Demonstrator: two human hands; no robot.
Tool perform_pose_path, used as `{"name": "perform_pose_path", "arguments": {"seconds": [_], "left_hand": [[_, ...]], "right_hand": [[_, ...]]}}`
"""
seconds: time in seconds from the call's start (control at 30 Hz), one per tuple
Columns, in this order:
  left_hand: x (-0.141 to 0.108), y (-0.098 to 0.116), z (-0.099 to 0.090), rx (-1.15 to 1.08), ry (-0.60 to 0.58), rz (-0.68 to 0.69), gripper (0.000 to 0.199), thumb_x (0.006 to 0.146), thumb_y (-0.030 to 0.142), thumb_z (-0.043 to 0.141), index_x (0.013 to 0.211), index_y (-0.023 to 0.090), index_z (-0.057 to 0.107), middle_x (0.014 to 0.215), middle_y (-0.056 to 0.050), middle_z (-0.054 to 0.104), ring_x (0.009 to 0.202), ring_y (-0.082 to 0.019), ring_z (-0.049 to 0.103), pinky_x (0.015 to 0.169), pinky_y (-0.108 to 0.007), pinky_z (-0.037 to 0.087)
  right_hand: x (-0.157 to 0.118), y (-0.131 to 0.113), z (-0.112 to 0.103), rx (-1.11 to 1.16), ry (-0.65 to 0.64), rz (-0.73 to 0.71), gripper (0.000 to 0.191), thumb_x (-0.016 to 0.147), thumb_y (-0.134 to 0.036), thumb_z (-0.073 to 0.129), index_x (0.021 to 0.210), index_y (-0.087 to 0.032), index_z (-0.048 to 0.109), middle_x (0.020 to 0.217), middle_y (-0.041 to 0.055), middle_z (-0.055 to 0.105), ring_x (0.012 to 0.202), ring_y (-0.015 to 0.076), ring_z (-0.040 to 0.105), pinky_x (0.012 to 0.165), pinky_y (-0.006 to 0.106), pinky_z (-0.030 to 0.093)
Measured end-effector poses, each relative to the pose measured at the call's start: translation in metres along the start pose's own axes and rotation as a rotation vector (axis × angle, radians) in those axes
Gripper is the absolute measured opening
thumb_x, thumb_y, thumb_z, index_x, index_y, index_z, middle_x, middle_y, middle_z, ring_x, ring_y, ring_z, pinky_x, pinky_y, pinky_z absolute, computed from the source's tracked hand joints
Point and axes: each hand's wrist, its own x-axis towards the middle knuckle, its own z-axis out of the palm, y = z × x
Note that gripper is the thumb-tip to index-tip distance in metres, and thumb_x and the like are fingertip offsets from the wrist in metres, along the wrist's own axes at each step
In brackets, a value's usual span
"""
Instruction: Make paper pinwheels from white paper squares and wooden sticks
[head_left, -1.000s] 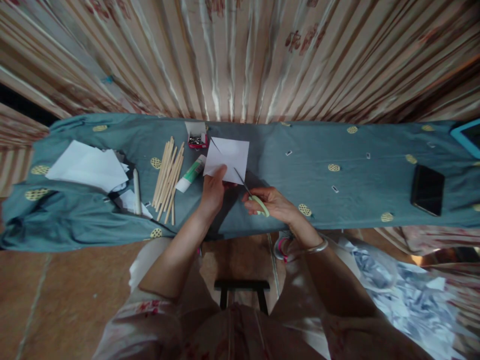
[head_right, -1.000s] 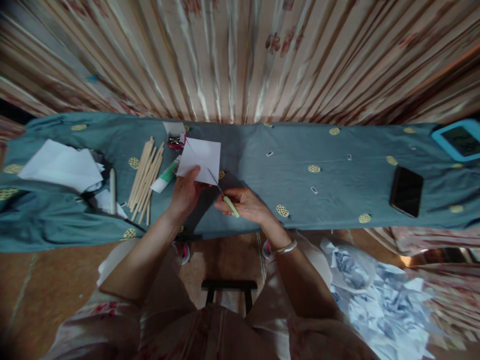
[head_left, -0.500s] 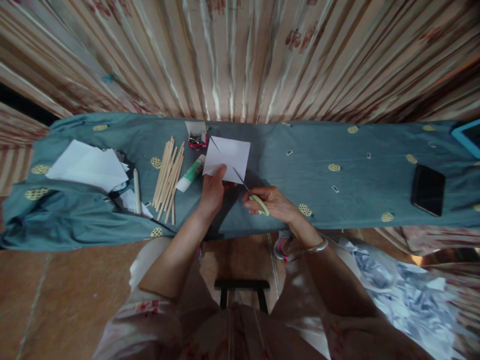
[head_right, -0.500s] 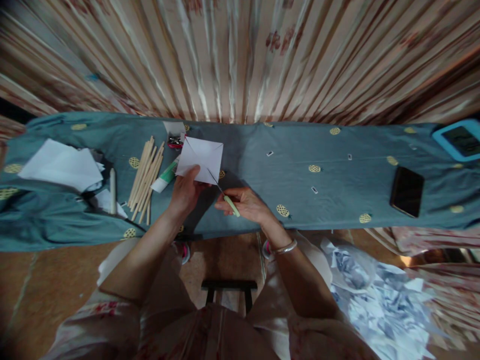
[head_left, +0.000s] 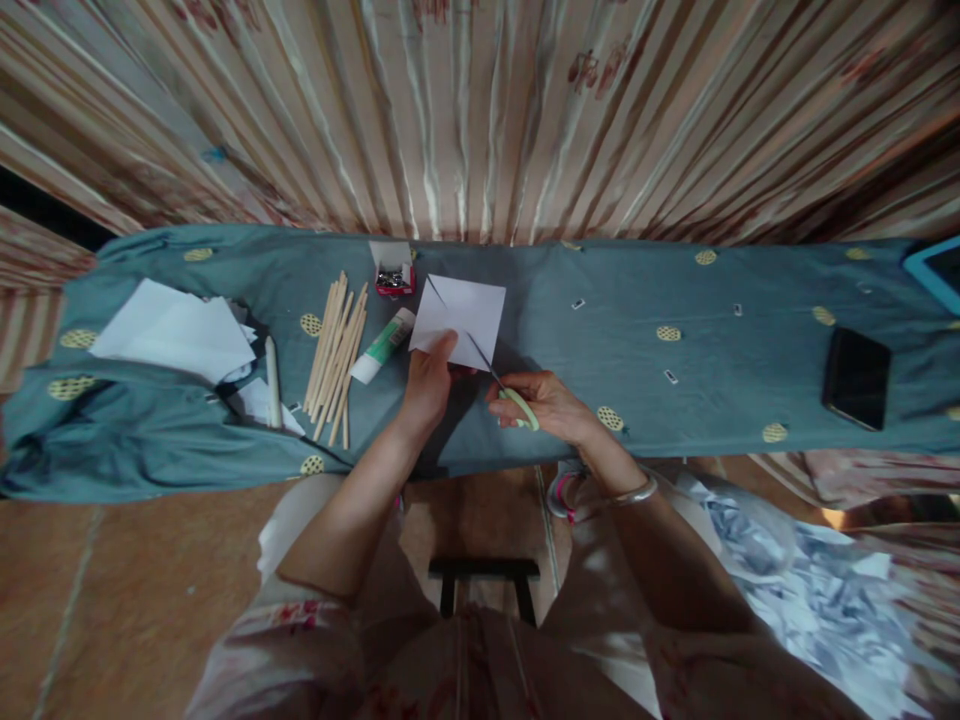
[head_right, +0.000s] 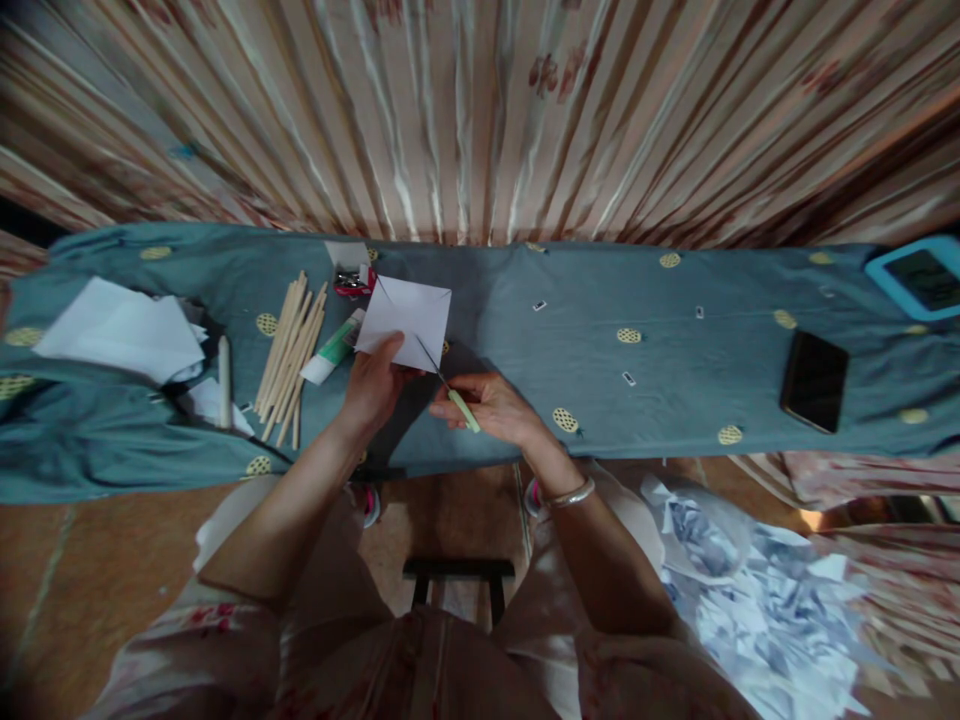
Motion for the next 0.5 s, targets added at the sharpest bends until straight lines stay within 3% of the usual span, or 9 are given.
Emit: {"name": "perform_pose_path", "arguments": {"seconds": [0.13,0.37,0.5], "left_hand": [[0.0003,0.0018,-0.0005,0.103,-0.041,-0.01,0.005,0.084,0.024,0.062,0.082,0.02,0.063,0.083,-0.002,0.064,0.075,-0.016,0.066,0.057,-0.024,0.058],[0.0005,0.0021,-0.0015,0.109,-0.032,-0.011,0.006,0.082,0.027,0.064,0.082,0.021,0.062,0.079,0.0,0.063,0.077,-0.017,0.068,0.064,-0.03,0.06],[-0.0013,0.0042,0.0,0.09,-0.045,-0.013,0.007,0.079,0.025,0.066,0.083,0.022,0.062,0.078,0.001,0.066,0.076,-0.017,0.068,0.061,-0.027,0.057]], "right_hand": [[0.0015,0.0024,-0.0003,0.016,0.005,-0.008,0.047,0.052,-0.051,0.092,0.071,-0.017,0.066,0.06,-0.006,0.06,0.054,0.0067,0.055,0.054,0.02,0.048],[0.0017,0.0029,-0.0013,-0.011,0.004,-0.022,0.044,0.055,-0.048,0.092,0.072,-0.017,0.066,0.059,-0.0056,0.059,0.053,0.007,0.055,0.052,0.02,0.046],[0.0008,0.0019,-0.0008,-0.008,0.012,-0.01,0.045,0.056,-0.049,0.091,0.073,-0.017,0.065,0.058,-0.0063,0.059,0.053,0.0066,0.055,0.053,0.019,0.047]]}}
